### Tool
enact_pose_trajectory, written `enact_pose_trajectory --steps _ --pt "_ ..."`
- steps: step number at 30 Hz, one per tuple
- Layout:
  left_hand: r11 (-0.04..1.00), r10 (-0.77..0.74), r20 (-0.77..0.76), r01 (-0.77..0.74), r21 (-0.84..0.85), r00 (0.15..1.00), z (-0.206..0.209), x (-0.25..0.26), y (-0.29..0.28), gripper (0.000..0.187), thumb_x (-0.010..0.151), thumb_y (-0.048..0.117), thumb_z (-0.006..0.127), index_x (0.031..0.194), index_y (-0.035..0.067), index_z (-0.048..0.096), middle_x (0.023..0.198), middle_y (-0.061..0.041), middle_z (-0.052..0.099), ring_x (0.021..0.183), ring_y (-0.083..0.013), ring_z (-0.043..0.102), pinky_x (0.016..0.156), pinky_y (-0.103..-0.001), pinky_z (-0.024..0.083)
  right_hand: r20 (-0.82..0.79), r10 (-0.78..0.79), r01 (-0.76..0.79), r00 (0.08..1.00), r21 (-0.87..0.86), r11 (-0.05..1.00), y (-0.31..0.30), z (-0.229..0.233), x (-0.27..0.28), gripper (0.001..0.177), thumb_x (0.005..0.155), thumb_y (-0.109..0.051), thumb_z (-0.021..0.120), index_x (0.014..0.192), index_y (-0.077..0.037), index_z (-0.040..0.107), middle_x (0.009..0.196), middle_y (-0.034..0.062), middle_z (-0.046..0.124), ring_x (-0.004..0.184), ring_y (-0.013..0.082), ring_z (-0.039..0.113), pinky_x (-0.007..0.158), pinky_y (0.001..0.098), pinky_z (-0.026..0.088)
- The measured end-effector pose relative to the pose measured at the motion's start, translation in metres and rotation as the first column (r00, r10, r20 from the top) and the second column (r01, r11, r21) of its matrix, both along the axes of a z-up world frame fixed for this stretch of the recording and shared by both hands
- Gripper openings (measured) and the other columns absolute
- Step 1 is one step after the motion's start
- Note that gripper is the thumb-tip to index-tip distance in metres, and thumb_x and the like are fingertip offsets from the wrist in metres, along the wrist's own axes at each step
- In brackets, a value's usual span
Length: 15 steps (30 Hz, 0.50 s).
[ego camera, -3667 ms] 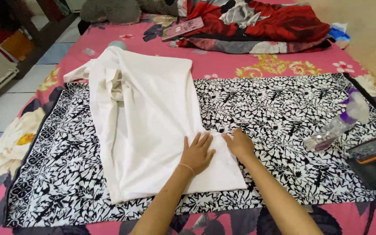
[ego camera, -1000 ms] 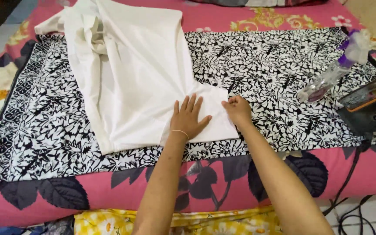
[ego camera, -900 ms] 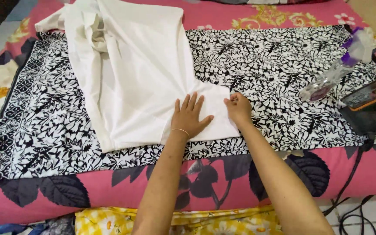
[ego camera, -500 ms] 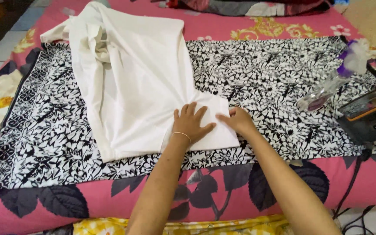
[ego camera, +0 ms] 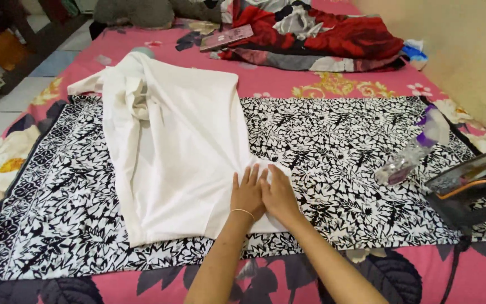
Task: Iron a white t-shirt on a bed and then fold it neatly.
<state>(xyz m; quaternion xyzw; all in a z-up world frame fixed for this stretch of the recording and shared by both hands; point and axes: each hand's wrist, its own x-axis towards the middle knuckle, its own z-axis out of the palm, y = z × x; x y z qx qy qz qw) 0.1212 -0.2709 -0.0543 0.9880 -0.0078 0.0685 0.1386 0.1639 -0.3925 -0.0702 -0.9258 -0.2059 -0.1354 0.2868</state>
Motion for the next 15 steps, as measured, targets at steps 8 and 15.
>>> enact_pose_trajectory --steps 8,15 --pt "0.996 -0.058 -0.073 0.063 0.069 0.996 -0.011 0.002 0.011 0.070 0.099 0.035 0.042 0.163 0.020 0.019 0.171 -0.007 0.013 0.156 -0.0283 0.010 0.124 -0.054 0.007 -0.359 -0.044 -0.002 0.932 -0.126 0.992 0.019 0.011 -0.019 0.076 0.103 -0.056 0.024 0.161 -0.006 0.019 0.168 0.0116 0.018 0.157 0.0238 0.013 0.126 0.0452 0.007" --pt "1.000 0.006 -0.034 -0.005 0.010 0.999 -0.004 -0.020 0.044 0.062 0.106 0.045 0.027 0.161 0.016 0.026 0.169 -0.008 0.019 0.156 -0.0316 0.014 0.124 -0.053 0.008 -0.263 -0.142 0.055 0.954 -0.311 0.949 0.012 0.018 -0.027 0.081 0.102 -0.062 0.022 0.162 -0.007 0.014 0.171 0.0103 0.010 0.157 0.0255 0.005 0.125 0.0446 0.002"
